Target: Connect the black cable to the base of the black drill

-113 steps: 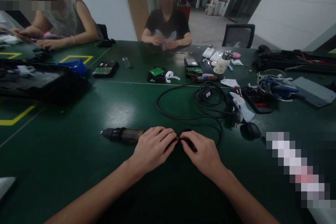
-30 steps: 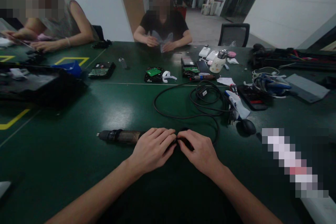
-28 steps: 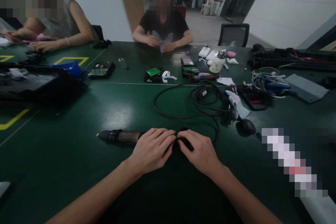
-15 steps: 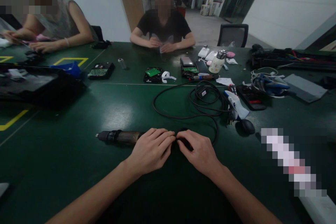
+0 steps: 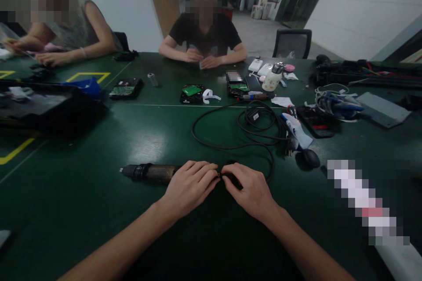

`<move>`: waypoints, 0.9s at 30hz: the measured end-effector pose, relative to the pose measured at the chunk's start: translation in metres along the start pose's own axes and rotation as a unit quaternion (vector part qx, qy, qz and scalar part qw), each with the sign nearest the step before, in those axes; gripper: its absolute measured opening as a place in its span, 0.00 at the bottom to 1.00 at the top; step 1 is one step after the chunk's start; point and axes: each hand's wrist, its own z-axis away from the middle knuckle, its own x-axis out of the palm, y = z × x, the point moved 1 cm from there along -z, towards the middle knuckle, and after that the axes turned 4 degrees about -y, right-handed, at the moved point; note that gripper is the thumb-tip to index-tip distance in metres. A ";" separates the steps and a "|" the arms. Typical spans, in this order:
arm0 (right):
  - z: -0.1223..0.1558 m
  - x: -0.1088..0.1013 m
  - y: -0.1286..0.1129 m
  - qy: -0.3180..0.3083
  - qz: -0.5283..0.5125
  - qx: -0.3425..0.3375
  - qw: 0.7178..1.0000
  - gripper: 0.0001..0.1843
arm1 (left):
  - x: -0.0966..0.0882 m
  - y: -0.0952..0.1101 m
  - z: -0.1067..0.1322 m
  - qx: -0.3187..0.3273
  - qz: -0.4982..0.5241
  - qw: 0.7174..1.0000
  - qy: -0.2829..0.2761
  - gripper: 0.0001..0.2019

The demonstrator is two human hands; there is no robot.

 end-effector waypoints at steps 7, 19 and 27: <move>0.000 0.000 -0.001 -0.003 0.000 0.002 1.000 0.08 | -0.002 0.002 0.000 0.005 0.003 1.000 -0.008 0.10; 0.000 -0.001 -0.002 0.004 0.000 -0.001 1.000 0.08 | -0.002 0.002 -0.001 -0.004 0.004 1.000 0.012 0.07; 0.000 -0.001 -0.002 0.007 0.004 -0.002 1.000 0.08 | -0.001 0.001 0.001 0.010 0.016 1.000 0.011 0.11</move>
